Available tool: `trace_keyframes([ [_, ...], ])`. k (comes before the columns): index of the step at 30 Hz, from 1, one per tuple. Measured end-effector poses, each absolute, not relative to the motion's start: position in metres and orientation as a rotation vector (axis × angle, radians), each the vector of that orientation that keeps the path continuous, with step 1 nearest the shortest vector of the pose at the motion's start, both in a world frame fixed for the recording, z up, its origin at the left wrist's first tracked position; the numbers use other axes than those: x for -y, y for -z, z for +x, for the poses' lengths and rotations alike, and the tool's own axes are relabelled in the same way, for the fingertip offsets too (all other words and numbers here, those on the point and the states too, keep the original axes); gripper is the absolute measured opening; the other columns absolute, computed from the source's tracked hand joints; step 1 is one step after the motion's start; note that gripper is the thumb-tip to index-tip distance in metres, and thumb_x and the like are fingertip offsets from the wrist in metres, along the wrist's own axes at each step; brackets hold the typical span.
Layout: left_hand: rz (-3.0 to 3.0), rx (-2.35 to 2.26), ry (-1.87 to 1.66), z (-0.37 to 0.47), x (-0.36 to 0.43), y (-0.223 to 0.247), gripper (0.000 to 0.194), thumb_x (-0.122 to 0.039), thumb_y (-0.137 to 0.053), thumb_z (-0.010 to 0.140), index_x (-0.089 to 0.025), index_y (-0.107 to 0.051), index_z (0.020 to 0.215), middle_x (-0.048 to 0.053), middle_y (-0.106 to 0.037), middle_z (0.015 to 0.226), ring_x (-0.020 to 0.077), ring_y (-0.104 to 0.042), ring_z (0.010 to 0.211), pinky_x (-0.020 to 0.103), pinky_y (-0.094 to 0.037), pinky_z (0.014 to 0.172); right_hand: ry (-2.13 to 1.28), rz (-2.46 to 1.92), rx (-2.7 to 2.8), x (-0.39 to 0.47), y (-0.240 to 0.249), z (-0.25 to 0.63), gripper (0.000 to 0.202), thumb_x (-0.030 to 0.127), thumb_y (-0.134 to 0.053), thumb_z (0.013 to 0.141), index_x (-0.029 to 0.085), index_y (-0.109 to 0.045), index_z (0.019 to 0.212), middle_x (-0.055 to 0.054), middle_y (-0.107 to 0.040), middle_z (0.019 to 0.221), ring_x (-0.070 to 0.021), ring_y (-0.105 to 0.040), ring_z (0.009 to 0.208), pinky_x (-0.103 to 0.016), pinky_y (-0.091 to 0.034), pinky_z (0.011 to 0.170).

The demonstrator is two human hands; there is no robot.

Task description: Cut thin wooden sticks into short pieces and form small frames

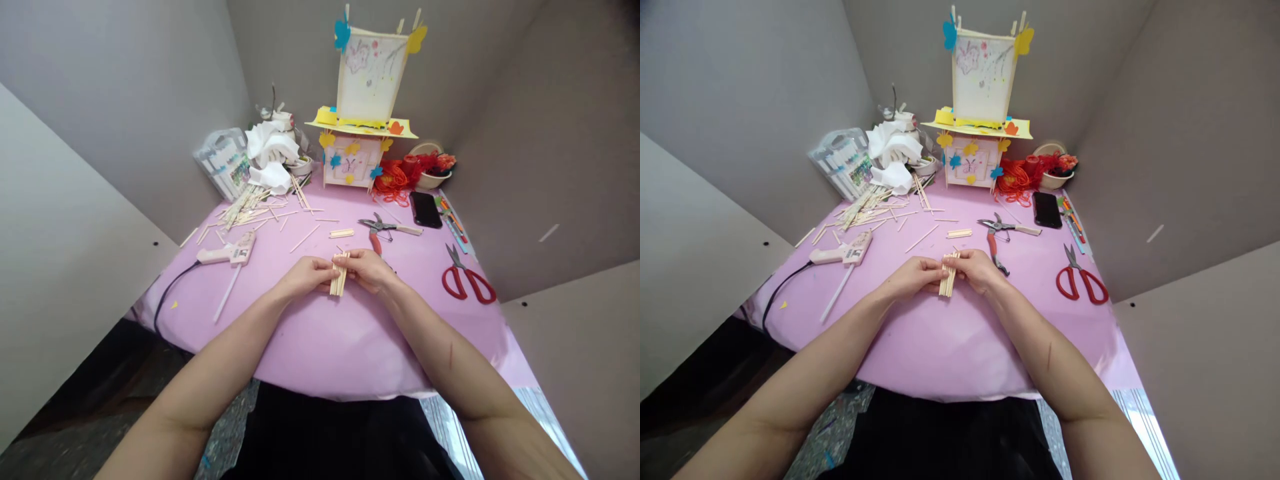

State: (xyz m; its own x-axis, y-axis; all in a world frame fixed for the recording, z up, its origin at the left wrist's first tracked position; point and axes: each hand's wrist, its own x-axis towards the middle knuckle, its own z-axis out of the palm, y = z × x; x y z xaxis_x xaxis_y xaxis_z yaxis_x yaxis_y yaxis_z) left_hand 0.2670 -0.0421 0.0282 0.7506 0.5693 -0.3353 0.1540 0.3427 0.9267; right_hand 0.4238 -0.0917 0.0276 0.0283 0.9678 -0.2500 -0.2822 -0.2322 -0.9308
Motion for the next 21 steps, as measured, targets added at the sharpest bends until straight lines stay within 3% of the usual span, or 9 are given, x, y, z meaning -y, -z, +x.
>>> trace_keyframes([
  [9,1.117,-0.7,-0.25,0.2686,0.0443,-0.0304,0.035,-0.034,-0.081,0.061,-0.008,-0.072,0.083,0.011,-0.071,0.087,0.0166,-0.066,0.079,0.03,-0.054,0.077,-1.539,-1.197,0.758,0.0933,-0.0204,0.4287,0.03,0.033,-0.082,0.054,0.013,-0.061,0.061,0.004,-0.052,0.052,-0.0056,-0.037,0.048,-0.024,-0.028,0.049],
  [21,1.164,-0.727,-0.335,0.2712,0.0461,-0.024,0.035,-0.037,-0.078,0.063,-0.008,-0.071,0.082,0.008,-0.07,0.078,0.014,-0.064,0.07,0.027,-0.051,0.071,-1.385,-1.2,0.812,0.0951,-0.0234,0.4219,0.03,0.036,-0.081,0.055,0.013,-0.063,0.06,0.004,-0.052,0.051,-0.0056,-0.037,0.046,-0.024,-0.027,0.047],
])
